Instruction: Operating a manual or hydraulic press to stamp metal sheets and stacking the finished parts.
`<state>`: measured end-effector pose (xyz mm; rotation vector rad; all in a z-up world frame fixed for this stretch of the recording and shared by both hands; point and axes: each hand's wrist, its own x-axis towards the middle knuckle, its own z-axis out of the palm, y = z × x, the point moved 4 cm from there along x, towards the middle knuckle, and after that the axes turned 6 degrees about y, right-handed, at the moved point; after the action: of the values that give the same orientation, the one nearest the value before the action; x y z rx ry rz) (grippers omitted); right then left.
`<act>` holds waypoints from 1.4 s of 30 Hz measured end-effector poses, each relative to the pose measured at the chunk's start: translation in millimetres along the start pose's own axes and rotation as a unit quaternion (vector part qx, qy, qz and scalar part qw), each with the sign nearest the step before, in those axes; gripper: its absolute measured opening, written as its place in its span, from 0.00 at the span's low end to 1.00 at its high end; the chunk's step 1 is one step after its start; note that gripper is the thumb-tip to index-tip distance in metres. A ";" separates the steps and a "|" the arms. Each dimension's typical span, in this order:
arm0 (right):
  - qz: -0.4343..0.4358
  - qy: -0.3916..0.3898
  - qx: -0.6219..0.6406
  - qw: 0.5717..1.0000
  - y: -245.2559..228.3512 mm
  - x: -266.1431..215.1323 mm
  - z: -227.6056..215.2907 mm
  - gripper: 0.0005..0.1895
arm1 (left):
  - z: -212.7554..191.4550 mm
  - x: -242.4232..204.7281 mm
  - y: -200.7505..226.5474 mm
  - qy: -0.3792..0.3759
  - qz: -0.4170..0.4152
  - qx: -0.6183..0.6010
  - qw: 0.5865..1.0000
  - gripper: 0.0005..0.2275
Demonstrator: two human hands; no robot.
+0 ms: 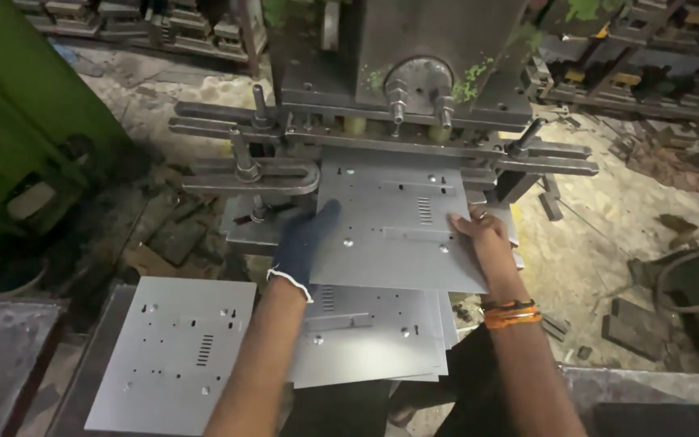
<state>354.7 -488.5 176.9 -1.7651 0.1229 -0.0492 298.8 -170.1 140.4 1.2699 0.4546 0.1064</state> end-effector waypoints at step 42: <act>-0.269 -0.306 -0.330 0.852 -91.5 -72.9 78.8 0.56 | 21.5 -126.4 19.3 -0.438 -0.156 -0.486 0.740 0.35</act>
<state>295.4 -386.1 253.6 -2.3598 -0.9273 0.1725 195.8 -224.4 197.4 0.0910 -0.2393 -0.4874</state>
